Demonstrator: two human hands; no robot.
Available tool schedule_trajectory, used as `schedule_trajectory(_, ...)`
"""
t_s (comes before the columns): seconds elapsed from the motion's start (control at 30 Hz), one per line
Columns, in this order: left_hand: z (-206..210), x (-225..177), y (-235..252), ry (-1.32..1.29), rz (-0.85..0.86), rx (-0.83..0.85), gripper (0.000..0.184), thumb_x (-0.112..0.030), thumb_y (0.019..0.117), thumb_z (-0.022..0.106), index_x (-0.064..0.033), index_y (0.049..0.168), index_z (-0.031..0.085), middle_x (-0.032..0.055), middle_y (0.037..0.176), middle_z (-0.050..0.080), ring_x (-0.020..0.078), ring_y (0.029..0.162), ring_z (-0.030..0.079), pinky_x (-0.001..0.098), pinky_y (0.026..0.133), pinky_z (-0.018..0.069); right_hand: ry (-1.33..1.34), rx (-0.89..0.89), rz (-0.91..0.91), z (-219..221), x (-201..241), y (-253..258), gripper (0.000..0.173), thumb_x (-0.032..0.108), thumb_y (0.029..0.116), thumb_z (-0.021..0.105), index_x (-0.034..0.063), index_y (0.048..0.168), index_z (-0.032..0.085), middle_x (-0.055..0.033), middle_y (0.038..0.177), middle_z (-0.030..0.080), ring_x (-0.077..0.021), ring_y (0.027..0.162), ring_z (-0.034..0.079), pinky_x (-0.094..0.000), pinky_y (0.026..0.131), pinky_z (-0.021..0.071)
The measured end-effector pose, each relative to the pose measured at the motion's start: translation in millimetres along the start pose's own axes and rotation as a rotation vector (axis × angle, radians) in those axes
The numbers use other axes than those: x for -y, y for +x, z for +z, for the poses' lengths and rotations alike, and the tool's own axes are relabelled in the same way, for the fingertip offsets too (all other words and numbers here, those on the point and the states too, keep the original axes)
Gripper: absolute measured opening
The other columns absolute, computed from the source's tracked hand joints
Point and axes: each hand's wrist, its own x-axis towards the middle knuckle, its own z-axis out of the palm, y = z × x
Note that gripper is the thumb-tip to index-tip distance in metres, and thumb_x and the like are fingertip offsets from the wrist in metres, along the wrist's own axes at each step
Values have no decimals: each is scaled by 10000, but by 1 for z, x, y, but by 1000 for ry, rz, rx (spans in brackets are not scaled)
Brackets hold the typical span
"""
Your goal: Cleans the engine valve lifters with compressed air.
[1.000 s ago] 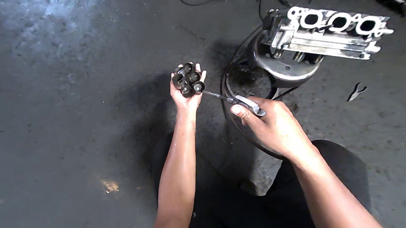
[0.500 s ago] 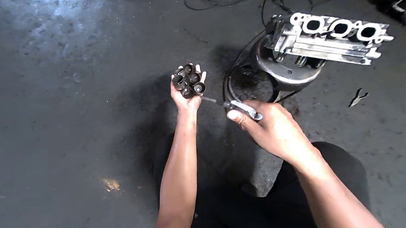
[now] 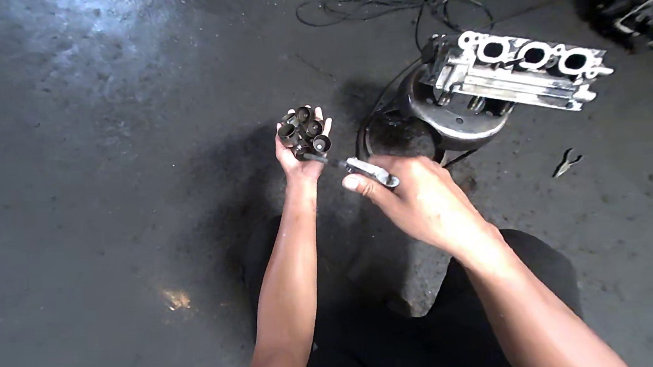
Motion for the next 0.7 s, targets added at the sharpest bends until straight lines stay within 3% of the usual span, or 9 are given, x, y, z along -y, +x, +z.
schedule_trajectory(0.33, 2, -2, -4, 34, 23, -2, 505, -541, 1033, 364, -134, 1225, 594, 144, 1212, 659, 336, 1149, 650, 552, 988, 528, -65, -6, 2, 0, 4, 2, 574, 678, 984, 480, 145, 878, 665, -29, 608, 548, -232, 592, 599, -470, 542, 459)
schedule_trajectory(0.43, 5, -4, -5, 33, 44, 0, 482, -517, 1042, 359, -130, 1182, 610, 137, 1148, 681, 331, 1109, 668, 561, 974, 533, -33, 24, -1, -4, 5, 13, 568, 692, 977, 475, 169, 850, 656, -1, 601, 531, -194, 576, 580, -442, 530, 448)
schedule_trajectory(0.5, 7, -3, -7, 35, 46, -25, 478, -520, 1042, 346, -145, 1147, 623, 126, 1097, 706, 319, 1059, 696, 547, 928, 565, -3, 68, -14, -10, 12, 23, 552, 683, 977, 487, 179, 834, 663, 1, 599, 538, -193, 564, 576, -449, 516, 445)
schedule_trajectory(0.57, 0, -3, -4, 45, 29, -4, 522, -555, 1038, 321, -144, 1213, 590, 143, 1168, 682, 326, 1111, 673, 525, 939, 560, 27, 86, -11, -16, 17, 40, 561, 683, 981, 481, 184, 785, 646, -7, 582, 544, -198, 526, 564, -459, 481, 442)
schedule_trajectory(0.6, -1, -3, -2, 54, 29, 10, 517, -552, 1033, 326, -139, 1189, 594, 138, 1140, 684, 304, 1073, 681, 488, 907, 573, 50, 94, -13, -19, 20, 51, 576, 688, 980, 479, 180, 767, 649, -17, 582, 554, -206, 518, 568, -468, 470, 447)
schedule_trajectory(0.7, -11, -5, 4, 76, 21, 83, 535, -556, 1021, 318, -128, 1158, 609, 120, 1064, 679, 248, 966, 683, 435, 814, 584, 71, 219, 1, -30, 27, 85, 585, 693, 978, 481, 170, 819, 689, -18, 670, 628, -208, 621, 630, -507, 578, 513)
